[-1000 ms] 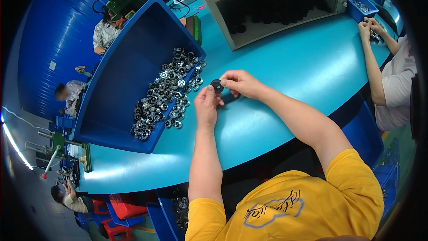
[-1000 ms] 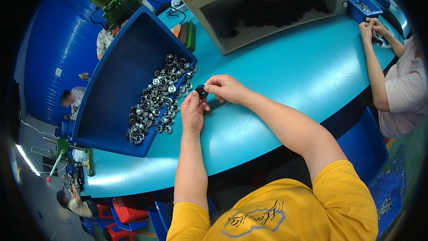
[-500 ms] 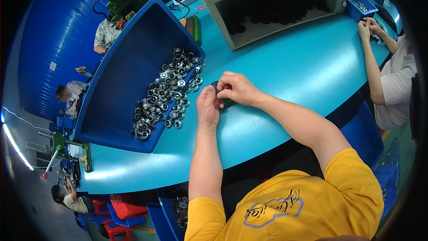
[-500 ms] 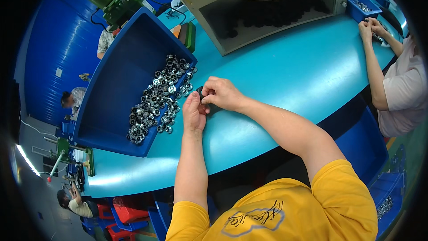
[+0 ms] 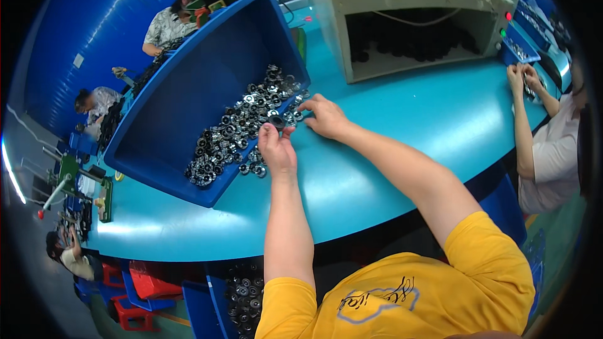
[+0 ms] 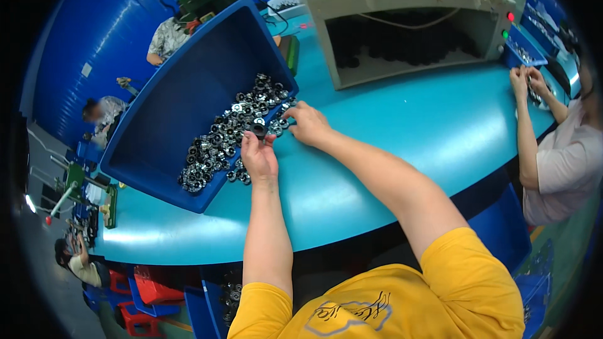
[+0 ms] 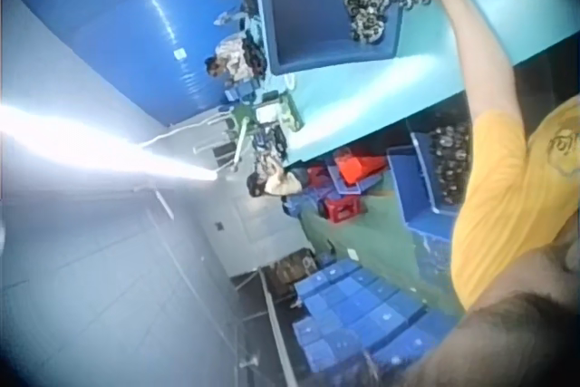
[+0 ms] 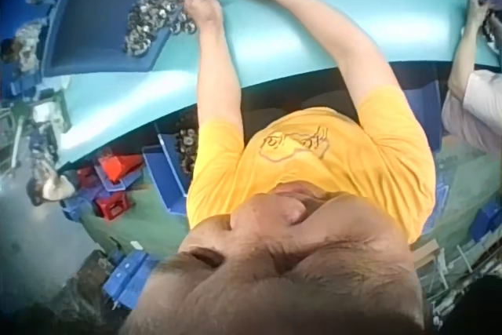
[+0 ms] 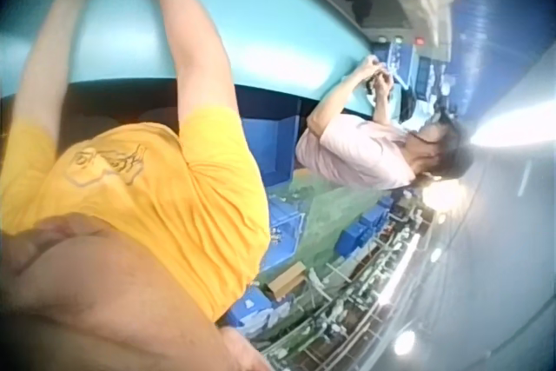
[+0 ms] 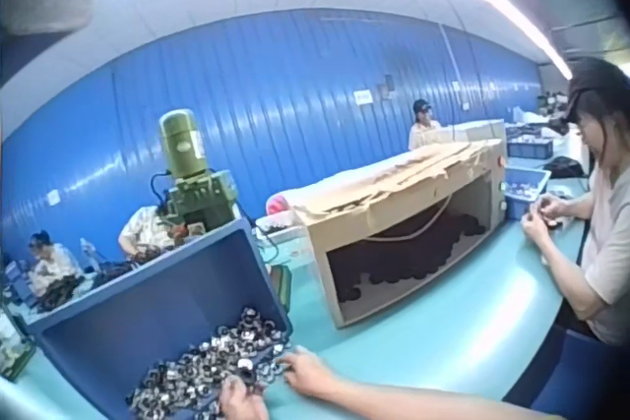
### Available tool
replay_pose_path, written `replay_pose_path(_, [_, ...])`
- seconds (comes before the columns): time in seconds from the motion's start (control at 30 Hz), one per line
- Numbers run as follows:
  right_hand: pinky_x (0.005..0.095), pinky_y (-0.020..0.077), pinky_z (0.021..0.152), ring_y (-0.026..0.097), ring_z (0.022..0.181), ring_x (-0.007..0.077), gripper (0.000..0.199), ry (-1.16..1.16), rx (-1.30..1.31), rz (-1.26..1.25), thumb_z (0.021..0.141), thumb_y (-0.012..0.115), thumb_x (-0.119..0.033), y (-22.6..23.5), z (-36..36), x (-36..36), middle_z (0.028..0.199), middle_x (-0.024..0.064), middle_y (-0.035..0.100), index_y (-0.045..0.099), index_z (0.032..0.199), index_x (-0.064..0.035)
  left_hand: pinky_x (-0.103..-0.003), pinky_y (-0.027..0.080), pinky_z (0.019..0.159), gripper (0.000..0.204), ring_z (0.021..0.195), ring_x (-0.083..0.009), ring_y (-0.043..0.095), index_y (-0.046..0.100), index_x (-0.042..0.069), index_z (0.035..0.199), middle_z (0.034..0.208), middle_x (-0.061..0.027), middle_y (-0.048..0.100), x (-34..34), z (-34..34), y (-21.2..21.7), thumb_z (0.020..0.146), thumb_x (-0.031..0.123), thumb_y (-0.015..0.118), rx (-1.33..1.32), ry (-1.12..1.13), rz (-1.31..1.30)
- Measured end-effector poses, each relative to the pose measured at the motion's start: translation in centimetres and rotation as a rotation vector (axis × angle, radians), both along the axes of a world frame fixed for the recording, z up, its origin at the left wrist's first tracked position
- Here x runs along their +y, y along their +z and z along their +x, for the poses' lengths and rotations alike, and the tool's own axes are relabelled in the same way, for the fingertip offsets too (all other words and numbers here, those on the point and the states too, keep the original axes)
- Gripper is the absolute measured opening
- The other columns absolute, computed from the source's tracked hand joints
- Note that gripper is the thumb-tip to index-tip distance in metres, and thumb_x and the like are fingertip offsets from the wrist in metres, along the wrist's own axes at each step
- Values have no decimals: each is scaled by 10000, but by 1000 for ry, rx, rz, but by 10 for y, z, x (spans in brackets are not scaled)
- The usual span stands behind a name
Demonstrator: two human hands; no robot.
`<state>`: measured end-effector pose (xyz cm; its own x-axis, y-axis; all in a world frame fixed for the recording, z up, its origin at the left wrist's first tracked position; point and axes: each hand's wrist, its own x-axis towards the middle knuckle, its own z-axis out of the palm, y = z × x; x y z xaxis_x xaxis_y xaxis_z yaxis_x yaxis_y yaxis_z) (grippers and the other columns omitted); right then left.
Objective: Assembling small mechanical parts by inserting metal bearings into plastic frames on a factory line.
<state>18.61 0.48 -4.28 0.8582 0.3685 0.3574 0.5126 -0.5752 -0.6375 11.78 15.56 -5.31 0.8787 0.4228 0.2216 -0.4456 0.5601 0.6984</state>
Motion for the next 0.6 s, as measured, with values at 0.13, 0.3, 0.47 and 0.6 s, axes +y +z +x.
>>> replay_pose_path(0.13, [440, 521, 927, 623, 1079, 309, 313, -42, -57, -94, 801, 765, -220, -1, 0, 13, 1133, 114, 638, 719, 1100, -143, -347, 528, 735, 222, 826, -168, 588, 577, 80, 959, 940, -41, 630, 0, 3, -2, 1048, 282, 557, -20, -74, -33])
replay_pose_path(0.3, [366, 558, 846, 670, 942, 247, 317, 47, 43, 101, 796, 772, -162, 3, -6, -12, 1041, 109, 657, 700, 1088, -61, -329, 514, 693, 238, 856, -131, 571, 594, 103, 963, 947, -12, 624, -3, -1, 2, 1051, 319, 544, 16, -108, 19])
replay_pose_path(0.47, [293, 564, 780, 658, 858, 148, 293, 143, 160, 358, 829, 765, -130, 32, -42, -63, 981, 69, 630, 690, 1093, -26, -321, 507, 698, 211, 897, -109, 569, 609, 109, 987, 969, 4, 621, -24, -3, 2, 1045, 305, 557, 91, -271, 134])
replay_pose_path(0.6, [277, 559, 790, 652, 874, 137, 325, 159, 197, 385, 843, 762, -124, 36, -56, -88, 975, 53, 612, 682, 1136, -8, -335, 527, 735, 238, 932, -128, 591, 623, 71, 1044, 1020, -28, 642, -40, -11, 2, 1043, 301, 562, 101, -403, 209])
